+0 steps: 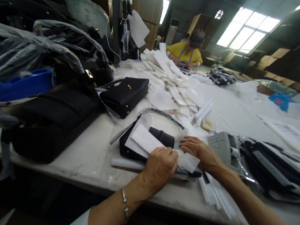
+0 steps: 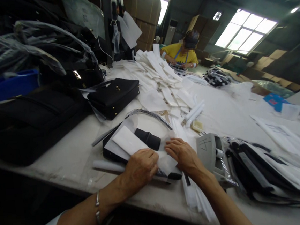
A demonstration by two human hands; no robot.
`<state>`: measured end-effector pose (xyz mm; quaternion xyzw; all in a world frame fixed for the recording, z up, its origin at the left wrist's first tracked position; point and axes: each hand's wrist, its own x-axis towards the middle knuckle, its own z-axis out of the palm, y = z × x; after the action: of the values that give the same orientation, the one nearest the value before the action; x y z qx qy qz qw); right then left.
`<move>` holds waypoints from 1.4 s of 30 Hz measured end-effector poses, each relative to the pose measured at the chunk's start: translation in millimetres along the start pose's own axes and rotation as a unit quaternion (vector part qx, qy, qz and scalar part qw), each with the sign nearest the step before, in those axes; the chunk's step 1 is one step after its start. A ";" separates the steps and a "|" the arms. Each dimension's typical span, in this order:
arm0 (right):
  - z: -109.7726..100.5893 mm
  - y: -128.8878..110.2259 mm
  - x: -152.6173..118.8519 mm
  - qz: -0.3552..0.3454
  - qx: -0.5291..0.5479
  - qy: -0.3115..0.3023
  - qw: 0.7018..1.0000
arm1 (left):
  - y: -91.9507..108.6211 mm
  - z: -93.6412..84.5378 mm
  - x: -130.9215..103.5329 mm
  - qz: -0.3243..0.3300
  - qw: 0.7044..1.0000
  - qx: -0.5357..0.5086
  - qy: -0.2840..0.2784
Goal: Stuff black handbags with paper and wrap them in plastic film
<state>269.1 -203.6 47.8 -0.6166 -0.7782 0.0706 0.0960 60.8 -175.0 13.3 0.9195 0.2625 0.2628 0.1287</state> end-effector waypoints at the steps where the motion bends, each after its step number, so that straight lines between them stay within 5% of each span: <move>1: 2.1 0.8 -5.3 0.005 0.010 0.009 1.000 | 0.0 0.1 0.5 -0.003 1.000 -0.005 0.001; 7: 5.7 -3.5 -4.7 0.033 0.024 0.005 0.999 | -0.3 -0.3 2.7 -0.020 0.999 -0.026 0.006; 20: 0.5 3.6 55.1 0.112 -0.152 -0.089 0.978 | 2.5 2.7 4.4 -0.014 1.000 0.014 0.008; 26: -1.7 18.1 55.4 0.169 -0.024 -0.104 0.980 | 1.4 5.4 2.7 -0.011 1.000 0.012 0.017; 37: 6.6 20.4 47.7 0.217 0.064 0.011 0.974 | 2.3 4.7 1.4 -0.009 1.000 0.013 0.027; 42: 0.8 21.9 48.3 0.209 0.053 -0.030 0.976 | 2.7 4.1 2.0 -0.012 1.000 0.016 0.024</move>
<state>279.0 -151.6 45.1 -0.7574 -0.6296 0.1487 0.0882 65.6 -176.6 11.7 0.9114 0.2808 0.2794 0.1111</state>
